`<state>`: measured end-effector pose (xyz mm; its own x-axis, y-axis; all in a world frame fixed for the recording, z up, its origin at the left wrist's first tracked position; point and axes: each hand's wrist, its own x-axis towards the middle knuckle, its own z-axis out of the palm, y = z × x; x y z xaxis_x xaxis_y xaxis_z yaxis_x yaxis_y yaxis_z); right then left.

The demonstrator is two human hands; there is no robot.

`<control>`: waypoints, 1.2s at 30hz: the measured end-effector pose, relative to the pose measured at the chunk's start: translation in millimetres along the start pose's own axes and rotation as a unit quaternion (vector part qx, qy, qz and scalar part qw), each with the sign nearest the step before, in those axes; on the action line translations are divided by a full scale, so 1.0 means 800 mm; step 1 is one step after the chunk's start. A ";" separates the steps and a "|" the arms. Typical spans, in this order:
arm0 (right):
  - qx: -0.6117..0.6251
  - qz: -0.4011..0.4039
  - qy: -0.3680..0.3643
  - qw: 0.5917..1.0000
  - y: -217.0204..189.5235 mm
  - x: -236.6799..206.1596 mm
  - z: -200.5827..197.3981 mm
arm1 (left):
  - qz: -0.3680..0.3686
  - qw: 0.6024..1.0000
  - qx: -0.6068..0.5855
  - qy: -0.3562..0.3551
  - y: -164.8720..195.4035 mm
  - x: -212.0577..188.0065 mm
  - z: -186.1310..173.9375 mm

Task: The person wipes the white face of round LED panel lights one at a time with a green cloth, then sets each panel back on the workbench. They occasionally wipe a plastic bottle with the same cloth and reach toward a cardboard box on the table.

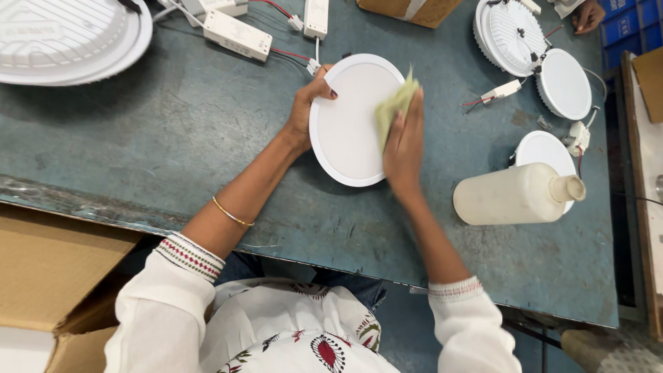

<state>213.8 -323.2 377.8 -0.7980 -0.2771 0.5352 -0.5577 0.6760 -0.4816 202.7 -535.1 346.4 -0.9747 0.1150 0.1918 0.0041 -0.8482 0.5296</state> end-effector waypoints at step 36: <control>-0.131 0.068 -0.136 0.980 -0.071 -0.132 -0.031 | 0.018 0.994 -0.091 -0.060 -0.003 0.003 -0.022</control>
<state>335.3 -315.6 366.2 -0.9120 -0.3199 0.2568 -0.3928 0.8614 -0.3219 196.4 -541.8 331.2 -0.9412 0.1343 0.3101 -0.0129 -0.9313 0.3641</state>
